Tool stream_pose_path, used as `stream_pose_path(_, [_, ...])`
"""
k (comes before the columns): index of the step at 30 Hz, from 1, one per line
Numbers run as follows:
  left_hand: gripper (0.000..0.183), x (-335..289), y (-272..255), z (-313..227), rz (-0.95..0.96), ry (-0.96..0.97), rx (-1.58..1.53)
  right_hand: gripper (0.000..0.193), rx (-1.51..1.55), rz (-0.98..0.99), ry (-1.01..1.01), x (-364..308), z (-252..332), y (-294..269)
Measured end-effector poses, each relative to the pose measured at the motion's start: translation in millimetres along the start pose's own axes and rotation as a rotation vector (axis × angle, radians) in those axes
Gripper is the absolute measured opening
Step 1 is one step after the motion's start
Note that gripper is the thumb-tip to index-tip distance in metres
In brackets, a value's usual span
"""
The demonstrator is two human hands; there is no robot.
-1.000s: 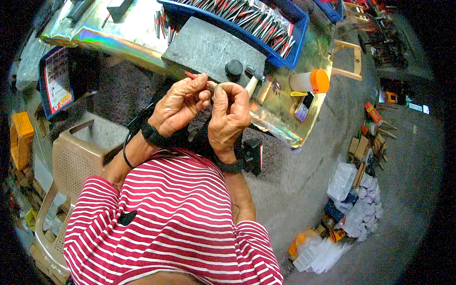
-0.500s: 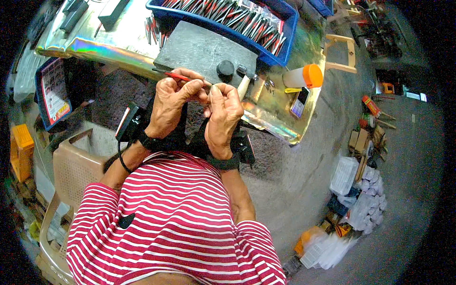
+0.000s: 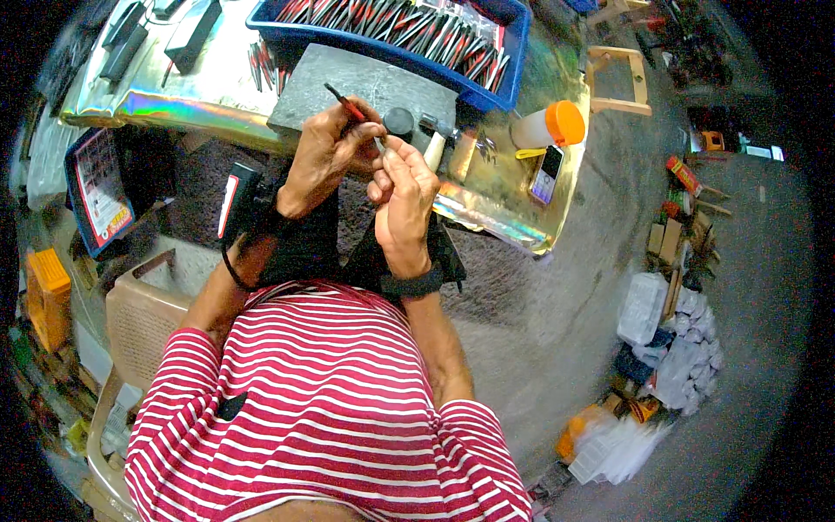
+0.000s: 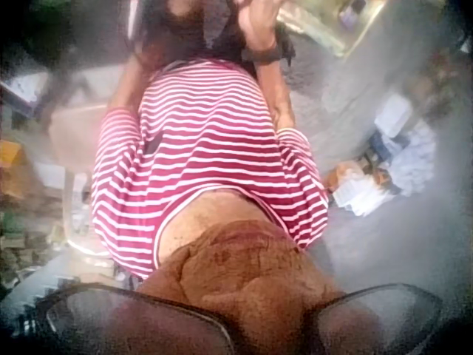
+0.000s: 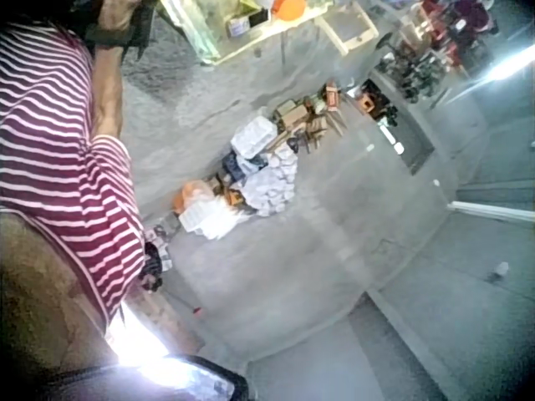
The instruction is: The person holds a metal ring against a black block and strikes it with a hammer, repeating the process with another ring.
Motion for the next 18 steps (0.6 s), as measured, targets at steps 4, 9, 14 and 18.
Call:
stream_pose_path(4, [0.005, 6.6, 3.9, 5.5, 0.031, 0.025, 0.06, 0.022, 0.013, -0.004, 0.006, 8.3, 0.7, -6.2])
stream_pose_path(9, [0.004, 17.7, 6.2, 19.3, 0.056, -0.031, -0.094, 0.023, 0.042, 0.023, 0.027, 11.7, 3.7, -11.7])
stream_pose_path(14, [0.003, 22.9, 12.3, 26.9, 0.018, -0.034, -0.078, 0.022, 0.017, 0.038, 0.042, -6.0, 12.2, -17.3])
stream_pose_path(18, [0.004, 23.5, 15.4, 31.2, 0.012, -0.037, -0.108, 0.021, -0.065, 0.036, 0.03, -20.1, 18.1, -22.0])
Point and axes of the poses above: each hand's wrist, its own x-axis towards the middle knuckle, its own y-axis out of the palm, z = x × y, the point moved 1 cm from there along x, towards the middle knuckle, and after that the axes turned 9 degrees about y, right-handed, at the moved point
